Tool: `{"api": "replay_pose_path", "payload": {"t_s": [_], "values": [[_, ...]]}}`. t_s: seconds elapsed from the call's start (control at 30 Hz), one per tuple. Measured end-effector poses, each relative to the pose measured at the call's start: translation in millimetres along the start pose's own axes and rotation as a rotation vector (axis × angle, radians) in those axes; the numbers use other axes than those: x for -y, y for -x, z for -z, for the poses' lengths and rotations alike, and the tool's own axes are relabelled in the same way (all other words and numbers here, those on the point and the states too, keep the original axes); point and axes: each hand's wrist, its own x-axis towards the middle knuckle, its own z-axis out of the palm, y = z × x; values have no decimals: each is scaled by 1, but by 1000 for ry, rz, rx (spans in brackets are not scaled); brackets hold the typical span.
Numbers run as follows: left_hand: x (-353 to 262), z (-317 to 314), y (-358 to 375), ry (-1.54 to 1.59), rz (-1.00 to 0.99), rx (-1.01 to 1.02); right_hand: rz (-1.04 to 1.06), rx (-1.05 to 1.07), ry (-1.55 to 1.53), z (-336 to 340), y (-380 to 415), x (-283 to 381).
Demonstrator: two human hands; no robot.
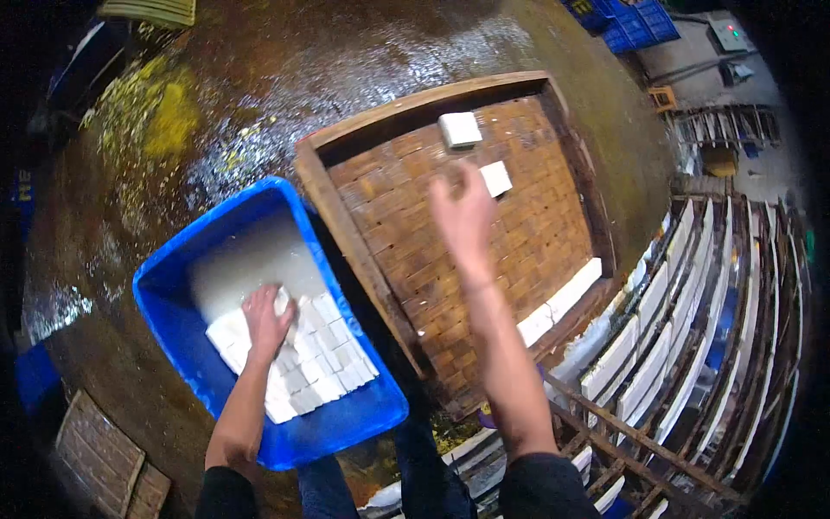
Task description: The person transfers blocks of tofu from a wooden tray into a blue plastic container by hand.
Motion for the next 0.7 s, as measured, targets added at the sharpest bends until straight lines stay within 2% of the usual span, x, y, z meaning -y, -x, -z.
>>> {"api": "replay_pose_path", "payload": {"t_s": [0.07, 0.1, 0.13, 0.2, 0.27, 0.3, 0.33, 0.4, 0.43, 0.47, 0.53, 0.6, 0.63, 0.67, 0.7], "values": [[18, -7, 9, -4, -5, 5, 1, -273, 363, 3, -44, -98], [19, -10, 6, -7, 7, 15, -7, -285, 360, 0, -53, -136], [7, -6, -4, -13, -4, 15, -42, -196, 381, -4, -59, -168], [-28, 14, -27, -141, 260, 281, -85, -107, 396, -1, -58, -171], [-43, 8, -36, -122, 234, 235, -129, 17, 256, 17, -46, -114], [-47, 0, -37, -129, 208, 128, -44, -9, 185, 16, -52, -118], [-49, -5, -38, -137, 182, 19, -46, -10, 182, 18, -60, -120], [-41, -14, -30, -141, 190, 33, -197, -18, -187, 23, -86, -108], [-36, -15, -25, -129, 200, 114, -181, -29, -391, 20, -102, -103], [-32, -15, -23, -115, 211, 197, -139, -10, -418, 17, -118, -95], [-22, -19, -21, -98, 225, 241, -5, 10, -123, -5, -145, -103], [-7, -24, -16, -99, 88, 170, -2, -2, 323, -39, -156, -115], [-13, -16, -19, -42, 89, 163, 139, -116, 469, -54, -152, -121], [-21, -7, -22, 11, 101, 156, 144, -100, 455, -51, -148, -108], [-18, -7, -22, 0, 110, 123, 108, 36, 376, -40, -141, -88]]}}
